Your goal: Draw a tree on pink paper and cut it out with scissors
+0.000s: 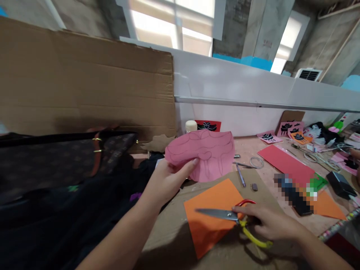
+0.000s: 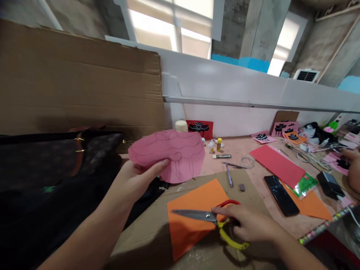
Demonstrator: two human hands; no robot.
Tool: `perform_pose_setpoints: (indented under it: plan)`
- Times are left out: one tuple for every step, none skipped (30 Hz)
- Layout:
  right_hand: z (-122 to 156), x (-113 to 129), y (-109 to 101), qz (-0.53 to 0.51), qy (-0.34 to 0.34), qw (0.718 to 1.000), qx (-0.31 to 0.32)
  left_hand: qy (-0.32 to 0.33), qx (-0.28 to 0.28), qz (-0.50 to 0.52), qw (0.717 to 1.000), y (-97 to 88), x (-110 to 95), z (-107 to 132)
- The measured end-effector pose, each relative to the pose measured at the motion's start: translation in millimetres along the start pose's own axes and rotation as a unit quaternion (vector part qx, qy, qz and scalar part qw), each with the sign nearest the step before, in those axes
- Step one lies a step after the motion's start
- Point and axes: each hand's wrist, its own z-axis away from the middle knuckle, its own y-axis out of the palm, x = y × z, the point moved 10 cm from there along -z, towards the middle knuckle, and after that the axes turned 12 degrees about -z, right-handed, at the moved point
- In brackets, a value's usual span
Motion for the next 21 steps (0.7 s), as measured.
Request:
perform_pose_setpoints:
  plan:
    - [5.8,-7.1,-11.7,-0.04,0.0,0.998,-0.047,0.001,-0.005,0.002,1.0,-1.6,-1.1,0.1]
    - [11.4,-14.2,-26.2,-0.079,-0.005,0.991,-0.106,0.001,-0.002,0.003,1.0,-1.1,-2.1,0.2]
    - [17.0,-20.0,-42.0,-0.122,-0.019,0.977,-0.172,0.001,0.008,0.003,1.0,1.5,-3.3,0.2]
    - [22.1,-24.0,-57.5,-0.168,-0.038,0.957,-0.234,0.0,0.026,0.001,1.0,6.0,-4.3,0.4]
    - [26.0,-24.2,-71.5,-0.217,-0.065,0.931,-0.286,-0.002,0.046,-0.001,0.999,11.5,-5.2,0.9]
    - [27.0,-19.5,-82.6,-0.266,-0.098,0.905,-0.317,-0.004,0.065,-0.004,0.998,16.9,-5.9,1.6]
    - [22.8,-7.7,-89.1,-0.309,-0.136,0.889,-0.31,-0.008,0.08,-0.007,0.997,21.9,-6.1,2.5]
    - [17.9,12.6,-95.5,-0.34,-0.192,0.874,-0.29,-0.011,0.092,-0.009,0.996,26.0,-5.9,3.5]
    - [13.4,34.0,-103.3,-0.357,-0.238,0.859,-0.279,-0.015,0.102,-0.011,0.995,29.4,-5.5,4.5]
    - [8.0,53.9,-111.1,-0.366,-0.266,0.849,-0.274,-0.018,0.111,-0.014,0.994,32.4,-4.8,5.5]
    - [0.5,73.3,-116.8,-0.375,-0.284,0.843,-0.26,-0.022,0.12,-0.017,0.992,34.8,-4.0,6.5]
    - [-7.3,91.4,-121.5,-0.374,-0.297,0.842,-0.25,-0.024,0.128,-0.019,0.991,36.8,-3.2,7.3]
    - [-15.7,105.9,-124.6,-0.372,-0.3,0.844,-0.242,-0.026,0.135,-0.022,0.99,38.3,-2.5,8.0]
    - [-23.5,116.6,-126.9,-0.371,-0.3,0.845,-0.242,-0.027,0.141,-0.026,0.989,39.4,-2.0,8.4]
    - [-31.4,125.2,-126.3,-0.372,-0.302,0.846,-0.233,-0.028,0.147,-0.029,0.988,40.3,-1.4,8.7]
    - [-38.5,130.3,-124.4,-0.371,-0.301,0.848,-0.229,-0.029,0.152,-0.031,0.987,41.0,-0.9,8.7]
    - [-44.9,133.0,-121.0,-0.365,-0.299,0.852,-0.227,-0.031,0.156,-0.033,0.987,41.6,-0.2,8.6]
    - [-50.3,133.4,-116.8,-0.359,-0.295,0.856,-0.226,-0.033,0.16,-0.034,0.986,41.9,0.9,8.2]
    - [-54.5,132.1,-113.1,-0.353,-0.291,0.859,-0.231,-0.036,0.161,-0.033,0.986,41.8,2.3,7.6]
    - [-57.1,130.4,-110.2,-0.348,-0.289,0.859,-0.24,-0.039,0.16,-0.031,0.986,41.3,4.3,6.7]
    - [-57.9,128.8,-108.9,-0.345,-0.291,0.855,-0.255,-0.042,0.157,-0.028,0.986,40.4,6.7,5.6]
